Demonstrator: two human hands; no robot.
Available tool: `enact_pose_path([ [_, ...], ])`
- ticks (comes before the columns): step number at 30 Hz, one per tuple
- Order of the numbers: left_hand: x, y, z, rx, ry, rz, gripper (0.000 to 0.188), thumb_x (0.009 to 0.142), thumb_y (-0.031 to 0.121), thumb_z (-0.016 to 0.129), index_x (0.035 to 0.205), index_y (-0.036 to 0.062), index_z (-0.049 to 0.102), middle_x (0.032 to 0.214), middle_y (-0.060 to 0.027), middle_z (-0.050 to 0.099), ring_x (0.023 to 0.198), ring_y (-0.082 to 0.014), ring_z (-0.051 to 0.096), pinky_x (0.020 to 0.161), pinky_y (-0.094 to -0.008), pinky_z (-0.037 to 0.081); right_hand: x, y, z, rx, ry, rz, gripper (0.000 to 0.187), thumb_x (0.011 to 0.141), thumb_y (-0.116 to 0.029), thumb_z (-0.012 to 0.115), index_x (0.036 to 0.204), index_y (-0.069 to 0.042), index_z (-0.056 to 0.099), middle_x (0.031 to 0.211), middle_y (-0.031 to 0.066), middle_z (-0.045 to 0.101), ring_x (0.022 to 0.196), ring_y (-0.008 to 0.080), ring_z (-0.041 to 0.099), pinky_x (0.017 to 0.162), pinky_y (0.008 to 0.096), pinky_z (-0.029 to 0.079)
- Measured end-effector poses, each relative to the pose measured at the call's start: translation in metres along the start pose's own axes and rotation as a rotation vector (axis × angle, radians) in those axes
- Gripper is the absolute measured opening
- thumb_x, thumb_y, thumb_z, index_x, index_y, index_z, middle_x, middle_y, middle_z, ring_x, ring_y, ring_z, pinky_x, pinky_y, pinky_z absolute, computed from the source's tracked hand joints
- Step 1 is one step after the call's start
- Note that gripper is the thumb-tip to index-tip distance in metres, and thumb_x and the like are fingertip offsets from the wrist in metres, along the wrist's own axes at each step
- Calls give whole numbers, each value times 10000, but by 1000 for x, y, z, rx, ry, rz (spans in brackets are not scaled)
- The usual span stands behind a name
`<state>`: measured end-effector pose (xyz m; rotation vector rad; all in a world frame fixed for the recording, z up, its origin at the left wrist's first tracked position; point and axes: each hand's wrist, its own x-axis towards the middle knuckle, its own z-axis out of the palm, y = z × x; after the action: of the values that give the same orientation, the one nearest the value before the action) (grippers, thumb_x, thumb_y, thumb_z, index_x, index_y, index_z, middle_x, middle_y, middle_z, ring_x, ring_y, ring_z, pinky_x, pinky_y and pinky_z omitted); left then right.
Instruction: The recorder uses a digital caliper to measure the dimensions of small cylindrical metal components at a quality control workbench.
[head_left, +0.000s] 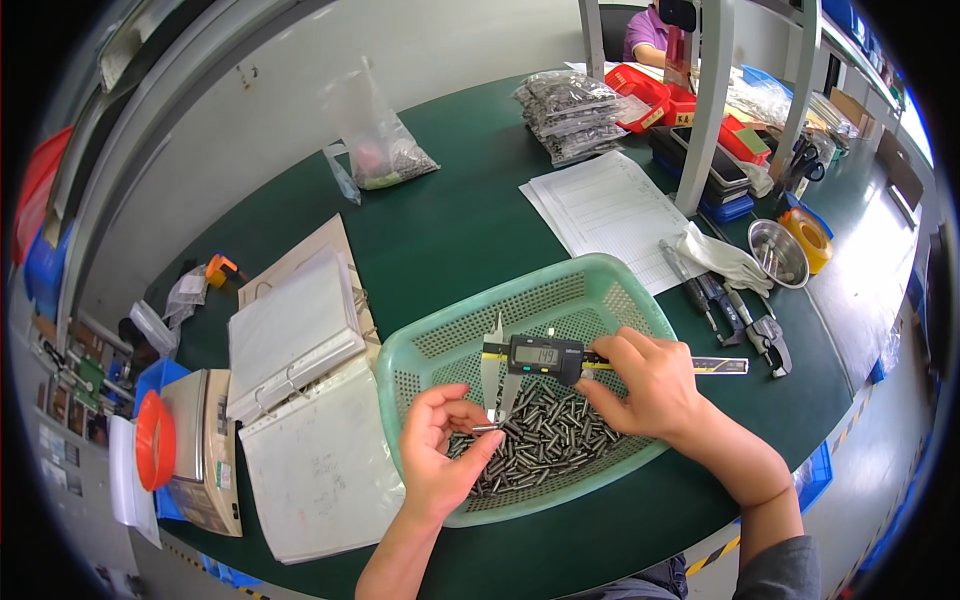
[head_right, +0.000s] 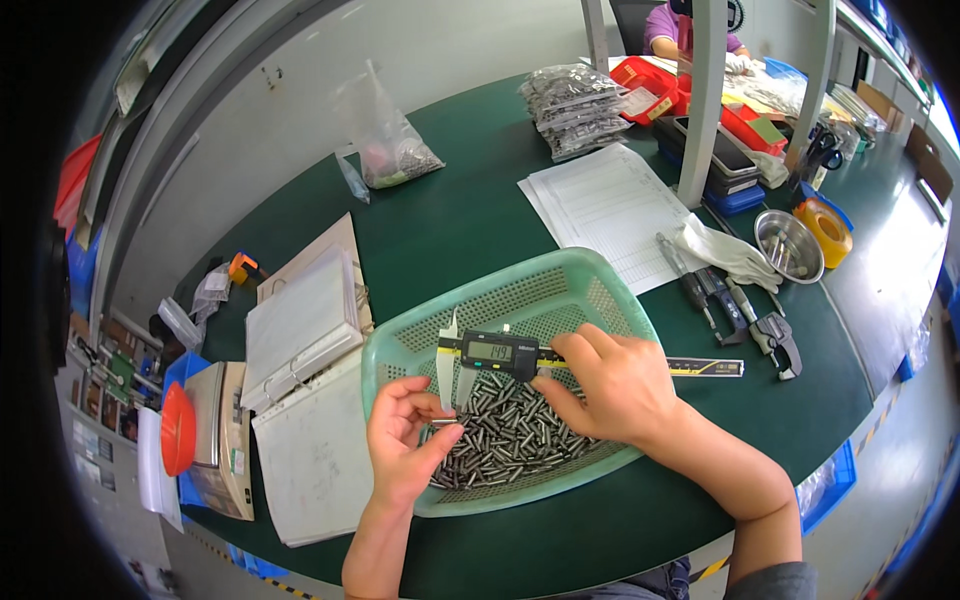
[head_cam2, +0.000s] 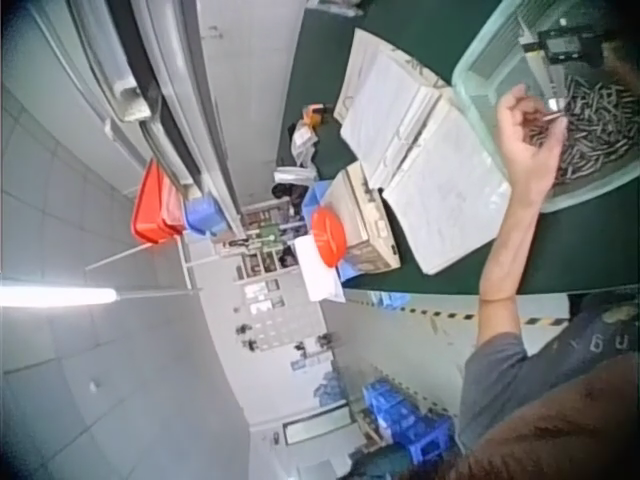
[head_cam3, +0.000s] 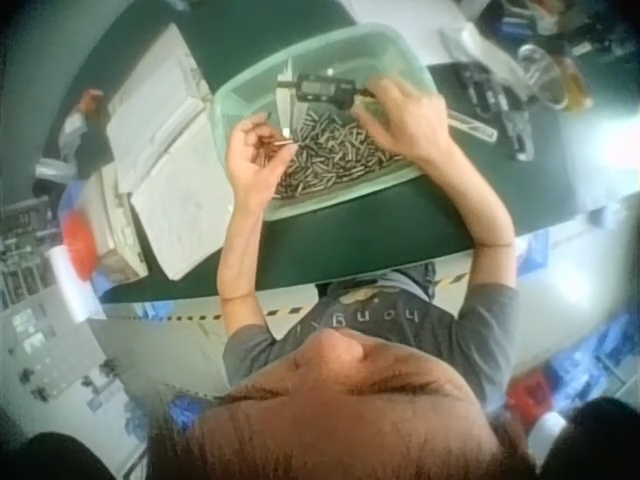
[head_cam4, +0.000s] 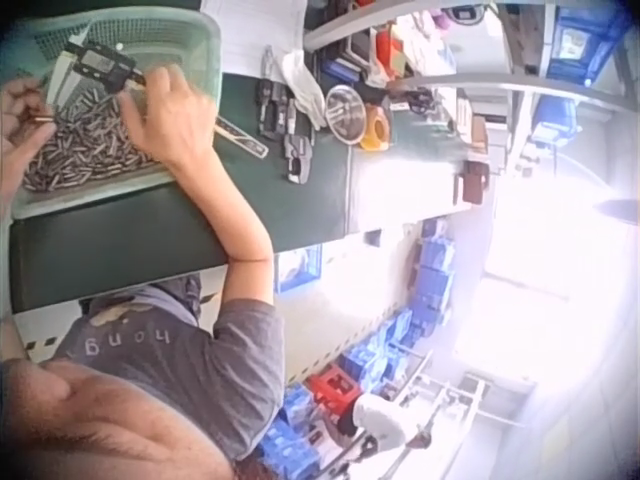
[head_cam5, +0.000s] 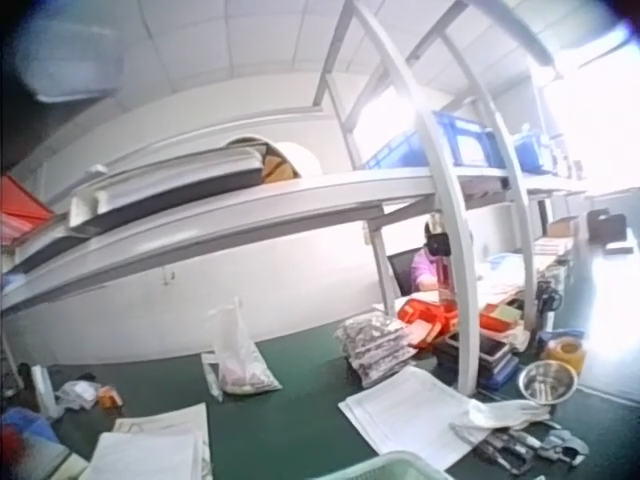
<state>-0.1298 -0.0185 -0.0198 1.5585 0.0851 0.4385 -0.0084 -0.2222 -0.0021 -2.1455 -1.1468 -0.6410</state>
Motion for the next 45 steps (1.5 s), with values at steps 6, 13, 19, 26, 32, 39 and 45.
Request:
enact_pose_path([
  [6, 0, 2, -3, -29, -59, 21, 549, 700, -49, 717, 1164, 0, 428, 877, -69, 601, 808, -124, 580, 758, -260, 467, 1, -1, 0, 27, -32, -41, 309, 716, -272, 732, 848, -35, 585, 654, 61, 531, 485, 233, 552, 428, 332, 421],
  [13, 1, 2, -2, -56, -81, 54, 579, 689, -42, 729, 1177, 7, 421, 871, -72, 596, 809, -126, 577, 756, -268, 467, 1, -1, -2, -2, -17, -22, 331, 678, -338, 754, 763, -65, 588, 609, 32, 520, 464, 212, 543, 403, 322, 410],
  [19, -4, -2, 1, 293, -90, -44, 528, 646, 88, 776, 1107, 34, 523, 858, -57, 597, 837, -184, 581, 740, -312, 464, 2, 0, -1, -41, 45, -14, 327, 667, -353, 758, 712, -83, 579, 591, 23, 510, 447, 208, 536, 399, 315, 409],
  [26, -8, 4, 3, 1100, -364, 135, 172, 647, 179, 732, 773, 69, 691, 741, -67, 547, 746, -265, 552, 647, -397, 420, -1, 1, 0, -104, 17, 36, 300, 692, -289, 743, 792, -59, 578, 619, 38, 523, 460, 219, 545, 400, 318, 411],
  [32, -7, 2, 5, 1166, -369, 158, 112, 643, 132, 716, 727, 60, 699, 690, -63, 577, 699, -269, 559, 631, -394, 431, 1, 3, 3, -62, 47, 87, 294, 707, -237, 726, 868, -37, 583, 678, 57, 551, 488, 230, 563, 408, 327, 417],
  [39, -1, 6, 8, 651, -149, 40, 49, 747, 31, 659, 781, -3, 651, 787, -87, 610, 704, -205, 612, 614, -308, 485, 2, 2, 0, 21, 40, 31, 290, 708, -244, 724, 857, -34, 592, 660, 59, 552, 484, 237, 561, 415, 332, 421],
  [45, 1, 1, 0, 349, -1, 217, 84, 782, 1, 643, 853, -35, 618, 809, -91, 598, 705, -150, 582, 649, -248, 476, 1, 3, 0, 69, -2, 10, 298, 706, -263, 725, 837, -29, 596, 631, 63, 544, 478, 241, 559, 413, 334, 419],
])
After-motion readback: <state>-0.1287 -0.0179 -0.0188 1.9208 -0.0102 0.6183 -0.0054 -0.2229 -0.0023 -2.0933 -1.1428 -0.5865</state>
